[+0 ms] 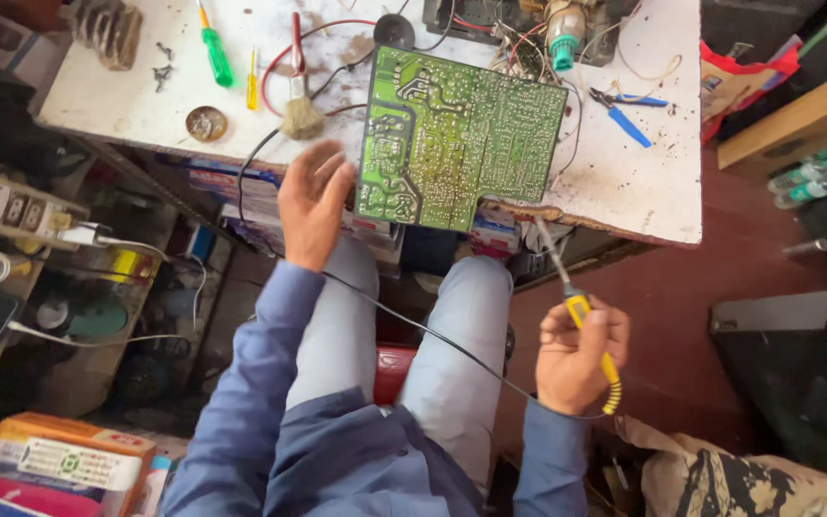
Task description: The person solders multiple connection points on a green circuit board using a soldering iron. They hold the board with one hand and apply the iron with the other, then flip the board to inspect the other side.
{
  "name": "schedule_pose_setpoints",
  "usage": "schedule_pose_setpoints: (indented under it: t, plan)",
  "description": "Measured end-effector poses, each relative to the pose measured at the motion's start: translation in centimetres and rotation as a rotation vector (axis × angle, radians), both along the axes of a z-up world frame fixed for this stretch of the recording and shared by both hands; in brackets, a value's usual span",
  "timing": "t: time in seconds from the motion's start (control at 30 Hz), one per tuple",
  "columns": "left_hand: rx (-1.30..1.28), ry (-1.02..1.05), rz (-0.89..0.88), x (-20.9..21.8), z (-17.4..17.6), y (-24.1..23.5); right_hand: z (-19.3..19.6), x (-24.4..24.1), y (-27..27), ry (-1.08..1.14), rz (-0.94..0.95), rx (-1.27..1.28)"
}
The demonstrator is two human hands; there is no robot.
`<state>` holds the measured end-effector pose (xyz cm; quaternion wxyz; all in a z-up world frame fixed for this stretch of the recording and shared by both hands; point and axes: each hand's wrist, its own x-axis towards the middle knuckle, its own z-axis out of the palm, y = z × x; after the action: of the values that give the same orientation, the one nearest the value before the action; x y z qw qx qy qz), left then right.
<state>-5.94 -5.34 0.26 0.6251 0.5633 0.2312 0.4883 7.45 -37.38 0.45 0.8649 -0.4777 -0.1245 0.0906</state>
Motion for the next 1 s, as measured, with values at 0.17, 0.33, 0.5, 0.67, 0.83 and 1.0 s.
schedule_pose_setpoints:
  t: [0.17, 0.33, 0.5, 0.67, 0.83, 1.0]
  plan:
    - [0.268, 0.157, 0.307, -3.2, 1.1, -8.6, 1.1, -4.3, 2.1, -0.094, 0.131, -0.026]
    - [0.293, 0.344, -0.128, -7.3, 2.9, -14.3, 2.8, -9.1, 6.1, -0.632, 0.14, -0.182]
    - [0.181, 0.148, -0.34, -9.5, 4.4, -15.7, 4.6, -12.1, 8.4, -0.867, -0.016, -0.373]
    - [0.209, 0.219, -0.396, -10.8, 6.0, -15.4, 4.3, -13.7, 10.6, -0.859, -0.033, -0.428]
    - [0.198, 0.256, -0.435, -11.0, 6.9, -13.6, 3.6, -15.0, 12.2, -0.853, -0.043, -0.455]
    - [0.136, 0.204, -0.457, -11.8, 6.4, -11.3, 3.4, -16.4, 14.6, -0.814, -0.029, -0.467]
